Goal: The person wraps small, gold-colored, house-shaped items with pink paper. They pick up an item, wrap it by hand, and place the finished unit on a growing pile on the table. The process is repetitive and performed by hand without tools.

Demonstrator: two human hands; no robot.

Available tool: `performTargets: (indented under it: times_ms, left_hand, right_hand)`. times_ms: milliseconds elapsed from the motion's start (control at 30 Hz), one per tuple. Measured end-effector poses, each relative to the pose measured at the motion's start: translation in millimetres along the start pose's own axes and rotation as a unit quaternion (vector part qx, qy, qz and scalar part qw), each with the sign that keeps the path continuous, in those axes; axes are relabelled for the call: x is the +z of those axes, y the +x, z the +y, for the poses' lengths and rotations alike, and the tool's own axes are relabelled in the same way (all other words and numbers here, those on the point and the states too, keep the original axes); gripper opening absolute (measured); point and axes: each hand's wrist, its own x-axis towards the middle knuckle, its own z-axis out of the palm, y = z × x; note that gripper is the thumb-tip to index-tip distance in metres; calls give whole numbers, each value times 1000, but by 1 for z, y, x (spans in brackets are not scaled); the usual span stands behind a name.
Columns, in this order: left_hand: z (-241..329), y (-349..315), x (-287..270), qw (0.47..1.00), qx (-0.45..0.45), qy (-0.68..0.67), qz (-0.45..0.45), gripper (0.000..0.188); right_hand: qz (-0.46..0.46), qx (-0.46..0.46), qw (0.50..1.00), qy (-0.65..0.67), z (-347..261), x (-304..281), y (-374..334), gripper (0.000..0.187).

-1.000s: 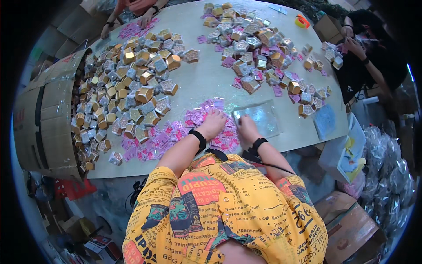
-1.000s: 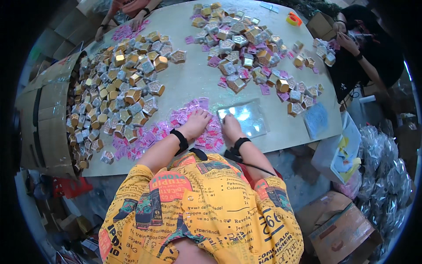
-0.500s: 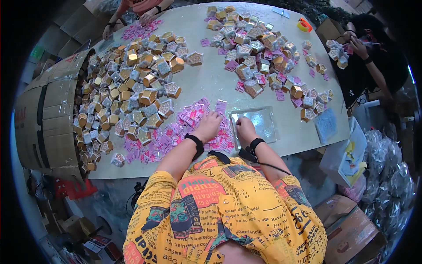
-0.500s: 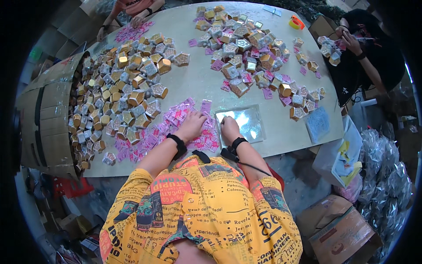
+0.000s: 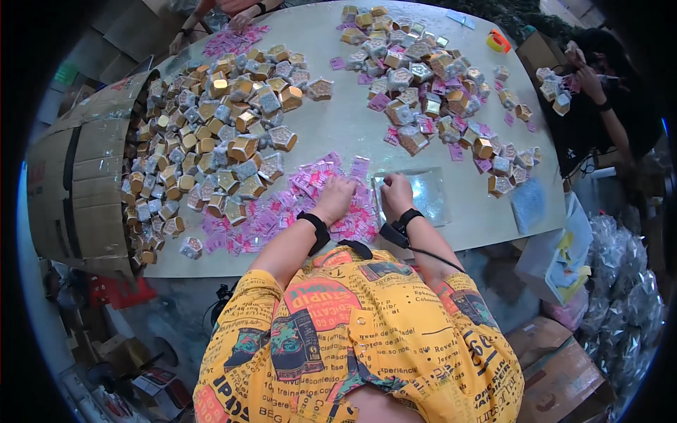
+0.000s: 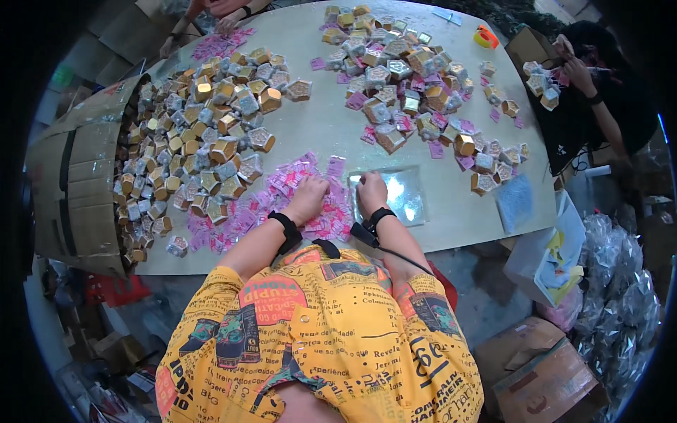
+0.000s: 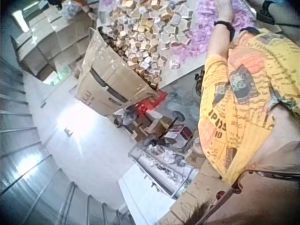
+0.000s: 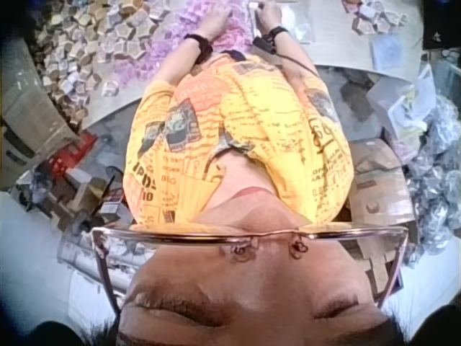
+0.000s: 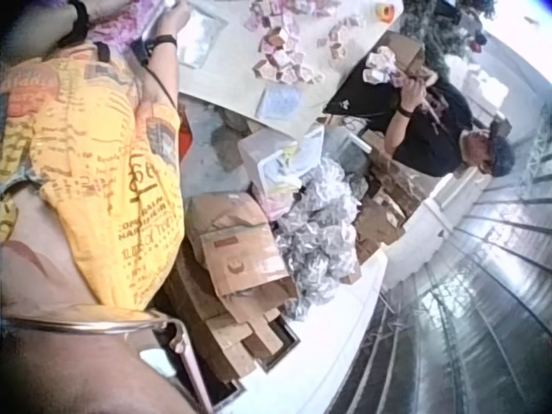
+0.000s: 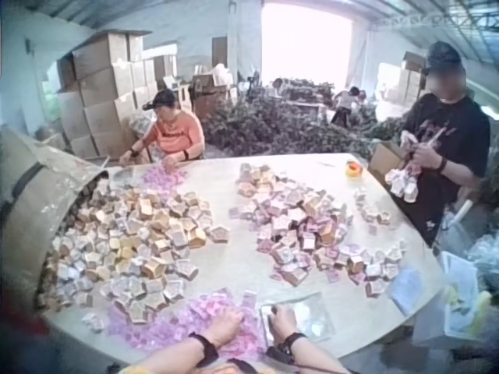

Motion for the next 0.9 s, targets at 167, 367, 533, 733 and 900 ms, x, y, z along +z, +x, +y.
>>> performTargets:
  times_ms: [167, 367, 533, 733, 900]
  left_hand:
    - [-9, -3, -11, 998, -41, -52, 21, 7]
    - [-15, -11, -17, 980, -107, -146, 87, 8]
    - [-19, -14, -31, 932, -215, -287, 51, 14]
    - [-21, -6, -57, 854, -281, -433, 70, 17]
    - [-11, 3, -69, 782, -293, -534, 133, 17]
  right_hand:
    - [-65, 8, 997, -26, 12, 11, 3, 11]
    - [-48, -24, 998, 36, 5, -28, -13, 10]
    - [-27, -75, 995, 62, 21, -41, -17, 13]
    - [-149, 88, 893, 416, -25, -61, -19, 14]
    - [-128, 133, 766, 615, -64, -56, -28, 12]
